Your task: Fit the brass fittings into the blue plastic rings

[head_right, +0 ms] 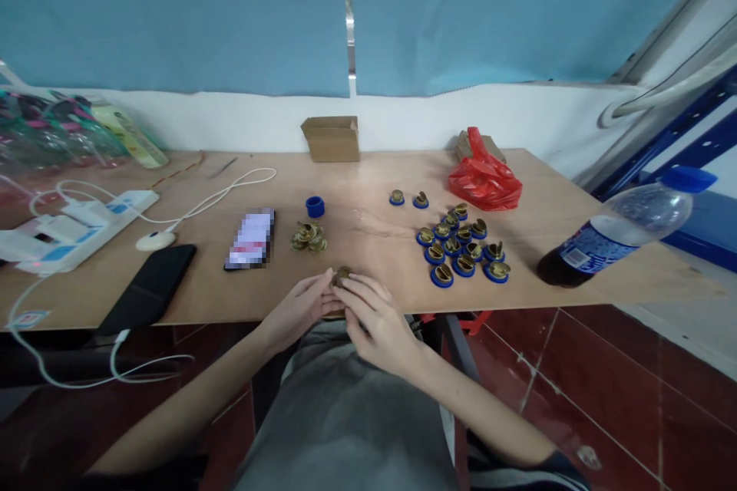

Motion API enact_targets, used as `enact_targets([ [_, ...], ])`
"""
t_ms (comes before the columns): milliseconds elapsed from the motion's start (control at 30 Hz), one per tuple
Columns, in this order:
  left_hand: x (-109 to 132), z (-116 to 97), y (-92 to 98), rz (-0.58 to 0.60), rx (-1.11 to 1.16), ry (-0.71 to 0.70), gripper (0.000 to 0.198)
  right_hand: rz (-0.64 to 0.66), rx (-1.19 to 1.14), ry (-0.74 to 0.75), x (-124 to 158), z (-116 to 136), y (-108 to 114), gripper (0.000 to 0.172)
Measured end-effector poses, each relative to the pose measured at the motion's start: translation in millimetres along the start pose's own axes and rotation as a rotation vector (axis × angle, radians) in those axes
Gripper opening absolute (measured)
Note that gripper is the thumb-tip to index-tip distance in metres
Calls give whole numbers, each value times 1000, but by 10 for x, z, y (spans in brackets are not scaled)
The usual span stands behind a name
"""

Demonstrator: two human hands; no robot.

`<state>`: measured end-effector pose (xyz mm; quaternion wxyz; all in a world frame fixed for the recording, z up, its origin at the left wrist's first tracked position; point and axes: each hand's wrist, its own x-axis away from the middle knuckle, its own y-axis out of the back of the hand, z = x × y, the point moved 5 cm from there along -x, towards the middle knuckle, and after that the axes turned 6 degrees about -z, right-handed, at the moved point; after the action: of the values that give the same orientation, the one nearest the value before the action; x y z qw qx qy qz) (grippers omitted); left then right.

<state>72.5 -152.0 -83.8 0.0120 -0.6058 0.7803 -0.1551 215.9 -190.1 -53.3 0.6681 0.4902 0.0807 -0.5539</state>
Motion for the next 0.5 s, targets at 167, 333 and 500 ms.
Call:
enact_targets([
  [167,31,-20,69,6,56,-32,43,24,-48,30,-19,78,34,36],
  [333,60,-14,90,42,-81,-104,40,-157,-69,-119,-29,-56,139,24],
  [500,109,-50,-19,94,-164,-162,32,-186,-12,-258,-28,-206,132,5],
])
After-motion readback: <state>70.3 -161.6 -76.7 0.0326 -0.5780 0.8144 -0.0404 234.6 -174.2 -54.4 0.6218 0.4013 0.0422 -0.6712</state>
